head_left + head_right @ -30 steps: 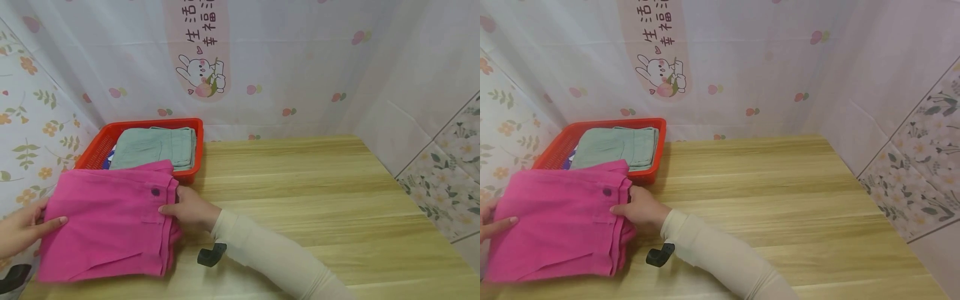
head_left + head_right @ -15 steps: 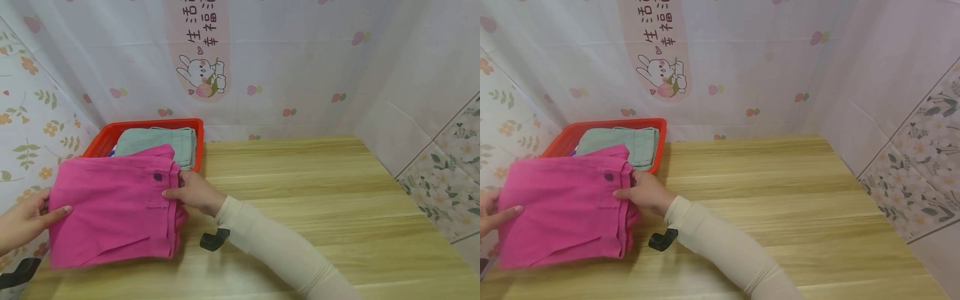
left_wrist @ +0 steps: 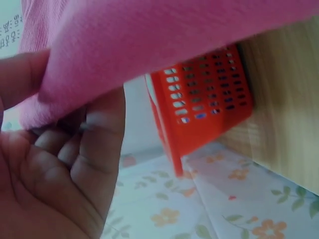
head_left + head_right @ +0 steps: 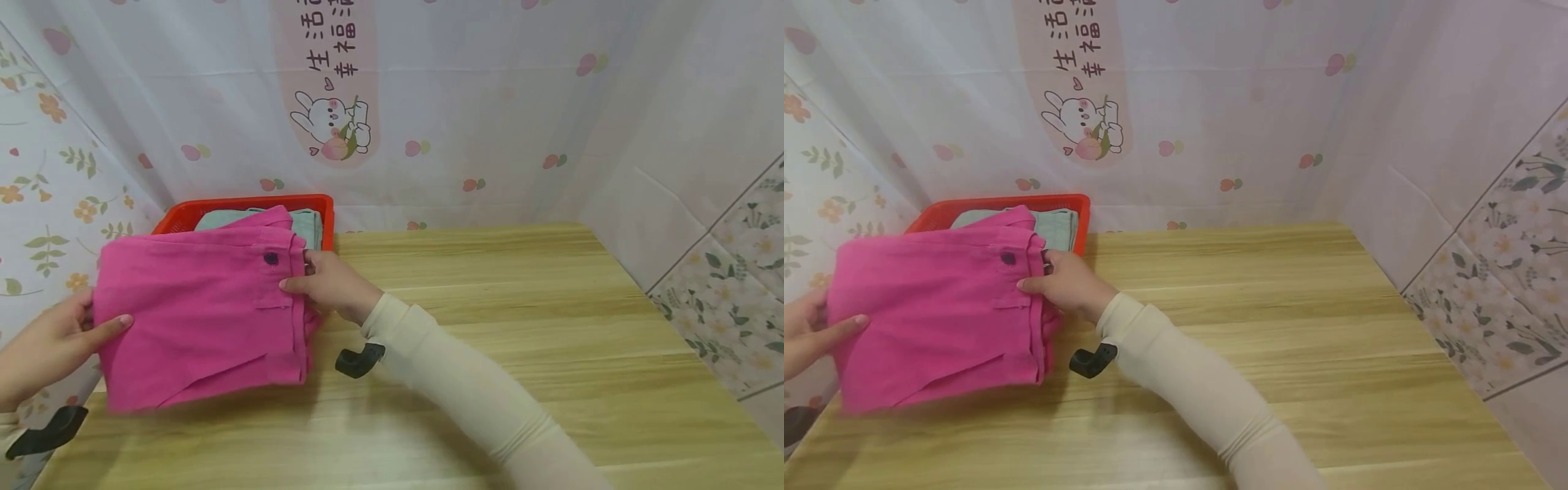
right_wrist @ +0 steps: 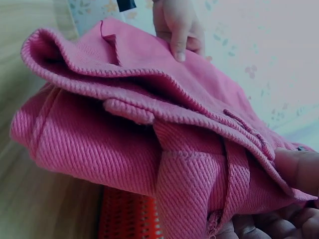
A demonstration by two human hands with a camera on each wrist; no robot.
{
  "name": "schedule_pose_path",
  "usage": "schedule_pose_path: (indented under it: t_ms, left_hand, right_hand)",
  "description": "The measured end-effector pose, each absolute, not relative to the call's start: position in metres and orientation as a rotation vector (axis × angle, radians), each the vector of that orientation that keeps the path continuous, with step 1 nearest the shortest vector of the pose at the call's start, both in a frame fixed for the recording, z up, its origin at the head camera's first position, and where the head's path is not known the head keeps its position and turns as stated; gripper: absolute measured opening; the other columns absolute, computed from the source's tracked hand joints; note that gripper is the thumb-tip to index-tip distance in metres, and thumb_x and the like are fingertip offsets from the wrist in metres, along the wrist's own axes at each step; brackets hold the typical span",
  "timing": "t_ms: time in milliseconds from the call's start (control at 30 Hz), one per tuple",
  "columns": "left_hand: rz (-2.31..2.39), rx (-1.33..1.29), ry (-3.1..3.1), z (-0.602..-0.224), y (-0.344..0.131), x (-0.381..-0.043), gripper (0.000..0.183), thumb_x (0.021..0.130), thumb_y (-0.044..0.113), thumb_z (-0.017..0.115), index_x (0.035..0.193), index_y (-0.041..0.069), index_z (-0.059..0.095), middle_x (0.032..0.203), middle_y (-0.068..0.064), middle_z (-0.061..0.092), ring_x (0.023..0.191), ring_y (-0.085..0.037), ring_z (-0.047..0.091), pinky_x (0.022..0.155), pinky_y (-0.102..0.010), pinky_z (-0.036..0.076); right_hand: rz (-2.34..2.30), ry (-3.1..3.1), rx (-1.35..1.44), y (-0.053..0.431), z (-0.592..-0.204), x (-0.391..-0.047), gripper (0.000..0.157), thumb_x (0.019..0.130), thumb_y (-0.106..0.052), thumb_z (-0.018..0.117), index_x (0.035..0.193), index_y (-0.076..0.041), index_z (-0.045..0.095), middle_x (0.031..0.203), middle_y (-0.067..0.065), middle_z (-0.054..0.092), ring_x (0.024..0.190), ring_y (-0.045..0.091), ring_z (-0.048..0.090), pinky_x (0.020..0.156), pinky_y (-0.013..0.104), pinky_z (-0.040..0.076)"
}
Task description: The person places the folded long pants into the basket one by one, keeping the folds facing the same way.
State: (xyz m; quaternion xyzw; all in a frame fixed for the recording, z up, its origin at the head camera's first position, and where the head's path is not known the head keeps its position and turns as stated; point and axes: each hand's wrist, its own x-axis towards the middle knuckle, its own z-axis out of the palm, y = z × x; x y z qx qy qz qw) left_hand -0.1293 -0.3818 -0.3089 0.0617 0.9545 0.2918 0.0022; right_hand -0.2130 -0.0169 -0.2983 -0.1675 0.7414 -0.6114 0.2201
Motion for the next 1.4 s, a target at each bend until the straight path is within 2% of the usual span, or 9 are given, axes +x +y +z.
schedule_pose_path:
  t_ms: [67, 200, 300, 400, 500, 767, 967, 1200, 1400]
  left_hand:
    - [0.917, 0.196, 3.009, -0.305, -0.379, -0.131, 0.053, 0.102, 0.016, 0.057, 0.133, -0.017, 0.031, 0.108, -0.030, 0.062, 0.076, 0.006, 0.059, 0.057, -0.023, 0.052]
    - [0.909, 0.179, 3.045, -0.295, -0.374, -0.135, 0.049, 0.102, 0.016, 0.055, 0.129, -0.018, 0.033, 0.095, -0.022, 0.063, 0.060, -0.003, 0.054, 0.049, -0.027, 0.049]
    - [0.922, 0.158, 3.054, -0.287, -0.370, -0.141, 0.049, 0.102, 0.017, 0.055, 0.127, -0.019, 0.033, 0.095, -0.024, 0.061, 0.061, -0.002, 0.052, 0.049, -0.027, 0.047]
    - [0.916, 0.154, 3.079, -0.280, -0.367, -0.147, 0.049, 0.102, 0.018, 0.056, 0.126, -0.018, 0.034, 0.105, -0.030, 0.060, 0.073, 0.007, 0.053, 0.055, -0.022, 0.048]
    - [0.916, 0.146, 3.103, -0.274, -0.362, -0.154, 0.048, 0.102, 0.019, 0.055, 0.126, -0.018, 0.035, 0.103, -0.031, 0.059, 0.072, 0.005, 0.053, 0.054, -0.022, 0.046]
    - [0.851, 0.028, 3.146, -0.254, -0.350, -0.172, 0.053, 0.103, 0.028, 0.052, 0.124, -0.018, 0.038, 0.101, -0.029, 0.056, 0.072, -0.016, 0.055, 0.053, -0.029, 0.044]
    - [0.800, -0.035, 3.174, -0.242, -0.345, -0.190, 0.054, 0.102, 0.034, 0.051, 0.120, -0.015, 0.039, 0.092, -0.025, 0.056, 0.073, -0.027, 0.056, 0.053, -0.032, 0.045]
    - [0.794, -0.086, 3.191, -0.234, -0.343, -0.202, 0.060, 0.101, 0.038, 0.049, 0.126, -0.016, 0.037, 0.105, -0.032, 0.051, 0.091, -0.045, 0.054, 0.058, -0.034, 0.044]
    - [0.809, -0.108, 3.208, -0.232, -0.336, -0.208, 0.058, 0.102, 0.034, 0.048, 0.124, -0.018, 0.036, 0.106, -0.035, 0.048, 0.094, -0.049, 0.051, 0.067, -0.049, 0.047]
  right_hand:
    - [-1.694, 2.043, -0.458, -0.017, -0.295, -0.217, 0.039, 0.092, -0.012, 0.072, 0.128, -0.009, 0.059, 0.101, -0.002, 0.069, 0.094, 0.011, 0.066, 0.082, 0.028, 0.054]
    - [-1.702, 2.025, -0.463, -0.016, -0.290, -0.227, 0.042, 0.093, -0.011, 0.070, 0.134, -0.009, 0.057, 0.106, -0.002, 0.068, 0.098, 0.011, 0.065, 0.087, 0.029, 0.053]
    - [-1.716, 2.034, -0.462, -0.015, -0.285, -0.235, 0.045, 0.094, -0.011, 0.069, 0.137, -0.010, 0.056, 0.109, -0.001, 0.067, 0.100, 0.013, 0.065, 0.089, 0.031, 0.053]
    - [-1.723, 2.063, -0.452, -0.015, -0.280, -0.243, 0.048, 0.094, -0.013, 0.069, 0.140, -0.010, 0.054, 0.112, -0.001, 0.066, 0.102, 0.013, 0.064, 0.093, 0.032, 0.051]
    - [-1.723, 2.091, -0.439, -0.014, -0.276, -0.251, 0.049, 0.095, -0.014, 0.068, 0.141, -0.010, 0.052, 0.114, -0.001, 0.066, 0.105, 0.013, 0.063, 0.096, 0.032, 0.049]
    - [-1.731, 2.128, -0.384, -0.014, -0.268, -0.268, 0.044, 0.096, -0.016, 0.066, 0.137, -0.009, 0.053, 0.115, 0.000, 0.065, 0.109, 0.013, 0.060, 0.101, 0.032, 0.045]
    - [-1.808, 2.062, -0.368, -0.017, -0.265, -0.284, 0.039, 0.098, -0.014, 0.063, 0.135, -0.009, 0.053, 0.112, 0.002, 0.067, 0.102, 0.014, 0.065, 0.093, 0.028, 0.049]
    - [-1.795, 2.092, -0.346, -0.024, -0.260, -0.301, 0.036, 0.099, -0.017, 0.061, 0.134, -0.011, 0.055, 0.110, 0.001, 0.067, 0.100, 0.013, 0.064, 0.091, 0.028, 0.050]
    - [-1.783, 2.136, -0.310, -0.028, -0.259, -0.313, 0.035, 0.099, -0.016, 0.061, 0.133, -0.008, 0.054, 0.110, 0.004, 0.065, 0.096, 0.014, 0.065, 0.083, 0.025, 0.053]
